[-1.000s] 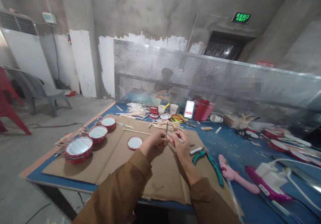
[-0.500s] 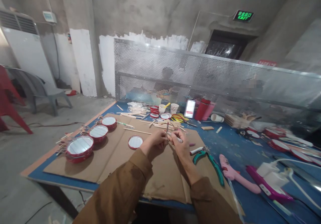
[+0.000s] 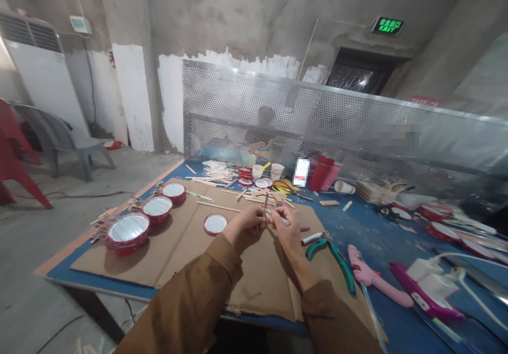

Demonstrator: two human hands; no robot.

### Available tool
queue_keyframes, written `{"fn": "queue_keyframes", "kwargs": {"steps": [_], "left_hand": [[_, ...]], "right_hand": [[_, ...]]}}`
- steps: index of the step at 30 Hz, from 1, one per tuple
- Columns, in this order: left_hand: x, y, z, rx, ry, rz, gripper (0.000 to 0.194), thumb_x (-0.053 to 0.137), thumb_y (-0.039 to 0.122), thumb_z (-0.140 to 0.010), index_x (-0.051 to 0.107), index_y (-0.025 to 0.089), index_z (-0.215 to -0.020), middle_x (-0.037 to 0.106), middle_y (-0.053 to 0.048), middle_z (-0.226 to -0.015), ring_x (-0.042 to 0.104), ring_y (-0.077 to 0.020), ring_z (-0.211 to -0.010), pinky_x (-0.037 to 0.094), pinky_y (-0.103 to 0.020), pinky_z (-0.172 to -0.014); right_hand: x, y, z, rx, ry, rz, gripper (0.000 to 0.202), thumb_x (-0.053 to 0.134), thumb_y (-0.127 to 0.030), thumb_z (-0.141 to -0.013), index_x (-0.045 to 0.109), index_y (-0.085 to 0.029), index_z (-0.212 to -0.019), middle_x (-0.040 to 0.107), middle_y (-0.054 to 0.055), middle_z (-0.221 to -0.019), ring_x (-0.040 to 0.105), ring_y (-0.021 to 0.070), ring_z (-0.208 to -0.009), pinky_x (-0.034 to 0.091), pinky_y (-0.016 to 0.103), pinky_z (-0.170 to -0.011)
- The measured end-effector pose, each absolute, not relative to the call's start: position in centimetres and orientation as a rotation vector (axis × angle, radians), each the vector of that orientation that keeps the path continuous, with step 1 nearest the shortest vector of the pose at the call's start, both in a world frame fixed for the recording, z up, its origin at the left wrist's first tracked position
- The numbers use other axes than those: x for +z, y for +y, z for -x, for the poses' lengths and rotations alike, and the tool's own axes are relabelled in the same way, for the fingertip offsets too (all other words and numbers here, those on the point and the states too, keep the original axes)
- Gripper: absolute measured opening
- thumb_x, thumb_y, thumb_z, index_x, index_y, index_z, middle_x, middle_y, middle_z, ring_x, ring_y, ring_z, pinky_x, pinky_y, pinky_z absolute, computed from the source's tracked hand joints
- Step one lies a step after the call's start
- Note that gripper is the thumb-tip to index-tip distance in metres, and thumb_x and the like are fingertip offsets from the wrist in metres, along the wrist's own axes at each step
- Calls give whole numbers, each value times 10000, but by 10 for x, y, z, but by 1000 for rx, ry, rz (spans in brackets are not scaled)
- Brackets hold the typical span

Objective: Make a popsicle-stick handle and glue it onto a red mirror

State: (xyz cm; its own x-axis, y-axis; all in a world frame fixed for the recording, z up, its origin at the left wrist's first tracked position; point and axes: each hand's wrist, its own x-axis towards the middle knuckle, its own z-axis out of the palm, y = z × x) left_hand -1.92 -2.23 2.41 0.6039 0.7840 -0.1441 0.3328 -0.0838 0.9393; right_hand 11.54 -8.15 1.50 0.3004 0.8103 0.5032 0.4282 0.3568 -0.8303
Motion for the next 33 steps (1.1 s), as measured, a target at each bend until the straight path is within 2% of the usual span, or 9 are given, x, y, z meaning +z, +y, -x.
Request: {"fn": "queue_keyframes", "kwargs": {"steps": [8, 12, 22, 33], "left_hand": [[27, -26, 20, 497, 951, -1690, 121, 516, 74, -772, 564, 138, -682, 493, 49, -492, 479, -80, -430, 417, -186, -471], [23, -23, 19, 512, 925, -1672, 125, 548, 110, -799, 554, 146, -679, 481, 53, -469, 473, -72, -416, 387, -159, -435], [24, -22, 18, 482, 951, -1646, 99, 576, 105, -786, 570, 140, -693, 505, 51, -474, 484, -78, -407, 422, -175, -450], [25, -22, 19, 481, 953, -1670, 157, 496, 48, -798, 545, 143, -684, 490, 56, -470, 478, -72, -392, 418, -168, -441]], "right_hand": [[17, -82, -115, 369, -1313, 1256, 333, 613, -541, -799, 603, -218, -720, 574, -17, -591, 533, 169, -600, 435, 286, -588], [16, -81, -116, 388, -1317, 1264, 338, 618, -546, -798, 606, -217, -722, 575, -18, -584, 533, 167, -588, 433, 282, -574], [15, -81, -115, 415, -1315, 1266, 319, 615, -532, -794, 608, -217, -742, 586, -11, -619, 532, 169, -602, 428, 284, -579], [18, -83, -115, 425, -1287, 1253, 300, 622, -509, -789, 611, -214, -729, 580, -16, -606, 501, 150, -555, 415, 269, -542]]}}
